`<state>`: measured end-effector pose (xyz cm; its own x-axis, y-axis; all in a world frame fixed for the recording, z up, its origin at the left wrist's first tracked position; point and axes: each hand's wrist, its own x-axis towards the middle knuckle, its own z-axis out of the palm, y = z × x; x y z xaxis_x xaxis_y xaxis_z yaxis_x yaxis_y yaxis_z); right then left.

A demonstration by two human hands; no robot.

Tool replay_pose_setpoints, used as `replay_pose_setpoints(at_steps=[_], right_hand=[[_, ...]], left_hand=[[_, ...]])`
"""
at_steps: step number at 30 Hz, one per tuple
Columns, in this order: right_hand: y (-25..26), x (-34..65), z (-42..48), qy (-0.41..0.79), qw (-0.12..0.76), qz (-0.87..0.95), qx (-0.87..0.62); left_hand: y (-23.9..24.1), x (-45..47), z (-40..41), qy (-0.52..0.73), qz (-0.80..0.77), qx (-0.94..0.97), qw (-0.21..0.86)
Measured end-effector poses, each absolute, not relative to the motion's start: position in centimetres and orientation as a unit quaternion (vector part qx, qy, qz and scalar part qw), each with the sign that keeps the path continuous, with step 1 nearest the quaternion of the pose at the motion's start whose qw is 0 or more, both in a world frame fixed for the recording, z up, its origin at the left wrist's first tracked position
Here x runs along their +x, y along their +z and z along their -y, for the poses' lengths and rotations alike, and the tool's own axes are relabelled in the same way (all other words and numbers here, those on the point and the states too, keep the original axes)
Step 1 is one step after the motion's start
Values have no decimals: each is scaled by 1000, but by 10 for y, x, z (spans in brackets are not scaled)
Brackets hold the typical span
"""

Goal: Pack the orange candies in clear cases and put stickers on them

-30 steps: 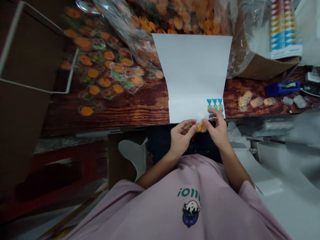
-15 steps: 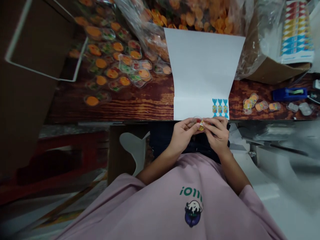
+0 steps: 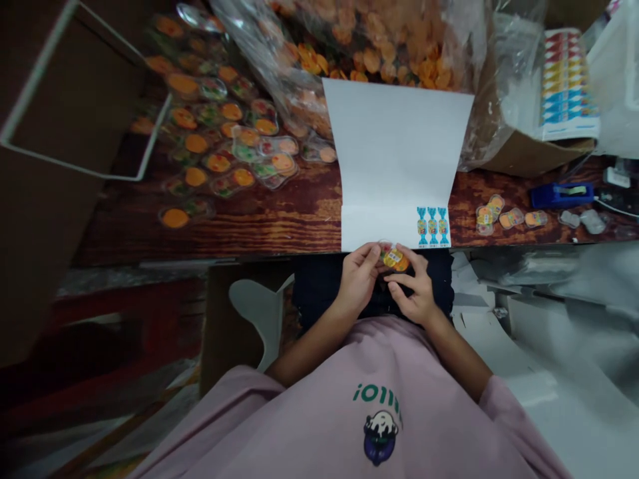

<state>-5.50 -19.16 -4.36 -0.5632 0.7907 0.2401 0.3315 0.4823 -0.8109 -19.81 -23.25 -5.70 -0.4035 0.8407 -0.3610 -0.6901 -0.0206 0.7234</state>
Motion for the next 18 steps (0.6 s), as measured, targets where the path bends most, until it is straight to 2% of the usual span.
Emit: replay_pose_setpoints(at_steps=[3, 5, 7, 11, 14, 15, 16, 18], right_hand=[[-39, -64, 196, 477, 379, 673, -419], [-34, -67, 192, 505, 357, 657, -431], [-30, -65, 183, 493, 323, 688, -424], [-28, -31, 138, 353, 375, 702, -492], [-32, 17, 79, 240, 443, 666, -550], [-34, 34, 58, 170, 462, 663, -564], [-36, 48, 39, 98, 457, 670, -578], [-41, 69, 10, 37, 367, 713, -597]], left_hand=[[-63, -192, 233, 698, -491, 141, 502], [-64, -189, 233, 689, -533, 208, 446], [-62, -190, 233, 671, -590, 288, 344], [-58, -205, 240, 603, -650, 448, 117], [-64, -230, 247, 559, -655, 507, 38], [-67, -240, 248, 548, -667, 504, 22], [-71, -251, 249, 538, -684, 492, 8], [-77, -274, 249, 520, -721, 458, -18]])
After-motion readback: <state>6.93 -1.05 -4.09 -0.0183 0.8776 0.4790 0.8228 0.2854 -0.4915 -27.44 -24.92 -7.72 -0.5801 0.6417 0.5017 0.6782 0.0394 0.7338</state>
